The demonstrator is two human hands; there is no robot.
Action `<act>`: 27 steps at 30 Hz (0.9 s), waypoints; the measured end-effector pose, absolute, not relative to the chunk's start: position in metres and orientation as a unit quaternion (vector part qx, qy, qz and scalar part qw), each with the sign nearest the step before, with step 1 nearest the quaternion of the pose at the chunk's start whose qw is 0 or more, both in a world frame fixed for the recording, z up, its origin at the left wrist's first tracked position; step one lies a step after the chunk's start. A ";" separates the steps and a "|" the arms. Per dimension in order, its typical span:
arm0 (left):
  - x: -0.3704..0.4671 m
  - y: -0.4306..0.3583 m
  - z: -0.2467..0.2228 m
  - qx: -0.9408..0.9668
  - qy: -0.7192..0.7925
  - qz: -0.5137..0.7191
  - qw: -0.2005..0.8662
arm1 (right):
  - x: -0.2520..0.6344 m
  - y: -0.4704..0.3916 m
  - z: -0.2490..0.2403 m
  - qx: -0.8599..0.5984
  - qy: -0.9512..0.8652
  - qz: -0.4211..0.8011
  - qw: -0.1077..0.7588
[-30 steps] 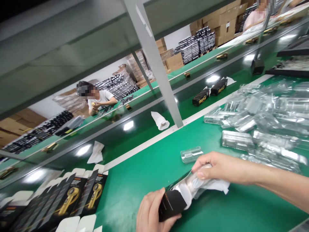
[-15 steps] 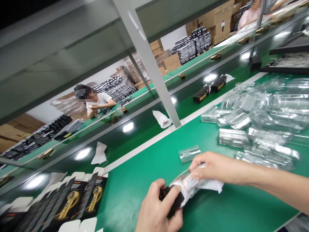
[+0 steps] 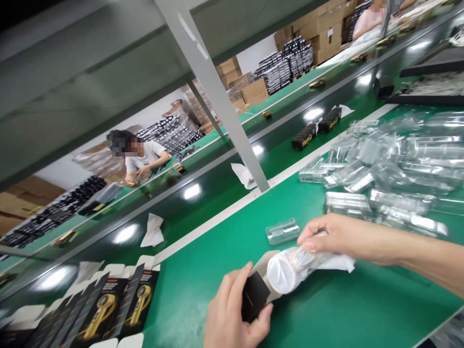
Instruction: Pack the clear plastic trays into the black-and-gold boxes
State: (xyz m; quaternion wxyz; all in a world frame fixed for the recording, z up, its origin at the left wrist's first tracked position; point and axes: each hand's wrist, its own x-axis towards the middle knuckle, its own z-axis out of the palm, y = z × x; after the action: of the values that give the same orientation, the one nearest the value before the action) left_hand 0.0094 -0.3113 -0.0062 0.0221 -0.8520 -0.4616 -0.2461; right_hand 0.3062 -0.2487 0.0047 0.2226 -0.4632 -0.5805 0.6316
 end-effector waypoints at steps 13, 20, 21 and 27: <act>0.016 -0.317 -0.015 -0.870 -0.385 -0.297 0.077 | 0.273 -0.263 0.005 -0.454 -0.589 0.638 0.202; 0.013 -0.319 -0.011 -0.869 -0.391 -0.297 0.068 | 0.263 -0.267 0.006 -0.445 -0.608 0.624 0.207; 0.014 -0.319 -0.012 -0.867 -0.390 -0.303 0.067 | 0.264 -0.265 0.007 -0.436 -0.606 0.633 0.203; 0.016 -0.324 -0.018 -0.853 -0.378 -0.349 0.089 | 0.270 -0.257 0.009 -0.444 -0.622 0.620 0.177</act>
State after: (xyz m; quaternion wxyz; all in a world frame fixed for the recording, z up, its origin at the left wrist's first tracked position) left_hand 0.0163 -0.3236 -0.0179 0.0886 -0.8533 -0.3775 -0.3485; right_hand 0.2703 -0.2567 0.0095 0.1769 -0.4442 -0.6225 0.6196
